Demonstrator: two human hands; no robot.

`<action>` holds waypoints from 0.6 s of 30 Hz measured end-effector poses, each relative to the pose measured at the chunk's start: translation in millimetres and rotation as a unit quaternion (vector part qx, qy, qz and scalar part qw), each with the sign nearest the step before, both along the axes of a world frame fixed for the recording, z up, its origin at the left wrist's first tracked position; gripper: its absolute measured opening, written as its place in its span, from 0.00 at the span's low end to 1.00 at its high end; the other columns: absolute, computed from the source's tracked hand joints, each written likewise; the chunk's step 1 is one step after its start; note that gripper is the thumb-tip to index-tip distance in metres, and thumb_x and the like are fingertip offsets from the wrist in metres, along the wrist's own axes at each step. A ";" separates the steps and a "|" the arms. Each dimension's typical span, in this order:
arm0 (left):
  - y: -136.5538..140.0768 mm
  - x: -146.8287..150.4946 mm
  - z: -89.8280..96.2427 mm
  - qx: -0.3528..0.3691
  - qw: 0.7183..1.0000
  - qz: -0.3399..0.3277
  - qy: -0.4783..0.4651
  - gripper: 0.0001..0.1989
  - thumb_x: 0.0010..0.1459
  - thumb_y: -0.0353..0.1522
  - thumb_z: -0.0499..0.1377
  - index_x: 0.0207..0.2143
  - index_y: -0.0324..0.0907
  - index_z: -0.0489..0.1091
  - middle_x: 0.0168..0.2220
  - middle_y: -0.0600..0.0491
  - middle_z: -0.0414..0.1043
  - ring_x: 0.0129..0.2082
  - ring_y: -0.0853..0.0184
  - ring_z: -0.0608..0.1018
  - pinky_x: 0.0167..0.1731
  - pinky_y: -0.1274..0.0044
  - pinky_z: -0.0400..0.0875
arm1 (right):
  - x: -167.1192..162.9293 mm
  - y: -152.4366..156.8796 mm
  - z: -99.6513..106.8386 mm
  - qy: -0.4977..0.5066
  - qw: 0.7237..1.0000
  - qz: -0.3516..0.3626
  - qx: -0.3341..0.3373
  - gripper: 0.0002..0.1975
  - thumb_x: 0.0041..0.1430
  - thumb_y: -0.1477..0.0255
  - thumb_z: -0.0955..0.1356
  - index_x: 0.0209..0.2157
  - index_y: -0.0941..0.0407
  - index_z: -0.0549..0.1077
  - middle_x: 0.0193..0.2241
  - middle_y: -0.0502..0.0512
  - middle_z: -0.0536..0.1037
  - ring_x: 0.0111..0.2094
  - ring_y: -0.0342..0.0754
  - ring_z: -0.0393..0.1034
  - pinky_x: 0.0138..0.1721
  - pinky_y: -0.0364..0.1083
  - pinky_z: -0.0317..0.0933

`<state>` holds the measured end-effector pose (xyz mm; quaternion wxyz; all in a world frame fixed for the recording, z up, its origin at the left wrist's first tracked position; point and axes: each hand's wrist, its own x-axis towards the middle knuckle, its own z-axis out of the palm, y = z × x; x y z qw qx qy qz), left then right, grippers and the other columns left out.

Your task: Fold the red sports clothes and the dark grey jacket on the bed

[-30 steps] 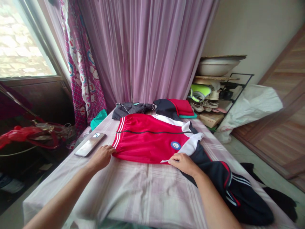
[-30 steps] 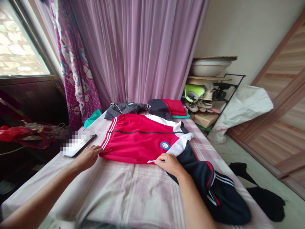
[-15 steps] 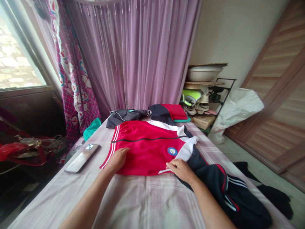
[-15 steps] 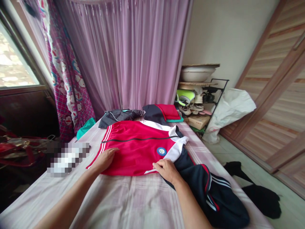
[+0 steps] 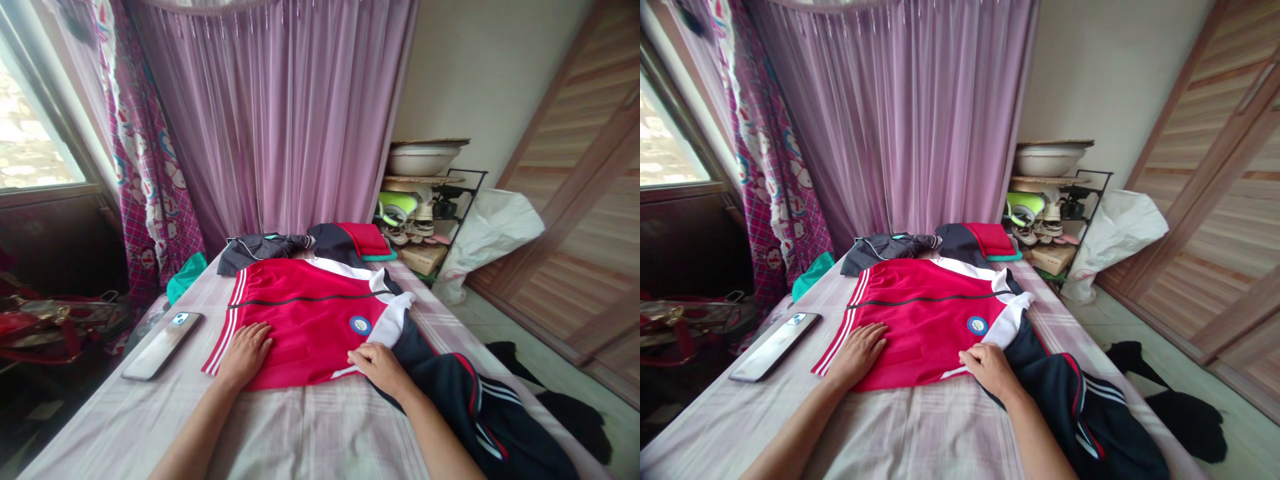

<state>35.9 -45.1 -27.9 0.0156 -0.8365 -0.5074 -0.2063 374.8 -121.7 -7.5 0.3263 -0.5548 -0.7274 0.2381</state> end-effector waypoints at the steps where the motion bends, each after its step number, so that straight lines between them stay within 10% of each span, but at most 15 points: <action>1: 0.1 -0.2 -0.6 0.001 1.000 0.000 0.000 0.22 0.68 0.44 0.47 0.55 0.46 0.71 0.55 0.47 0.74 0.57 0.59 0.74 0.60 0.60 0.63 | 0.1 0.1 0.0 -0.002 1.000 0.000 0.002 0.20 0.63 0.63 0.62 0.25 0.54 0.80 0.28 0.56 0.83 0.32 0.51 0.77 0.38 0.47 0.65; 18: -6.0 3.1 7.3 -0.019 1.000 0.010 0.018 0.22 0.67 0.42 0.47 0.55 0.46 0.71 0.57 0.47 0.73 0.59 0.56 0.72 0.61 0.58 0.61 | -0.3 -0.9 1.9 -0.009 1.000 -0.002 0.014 0.21 0.63 0.62 0.61 0.26 0.54 0.80 0.29 0.57 0.83 0.33 0.51 0.77 0.37 0.47 0.64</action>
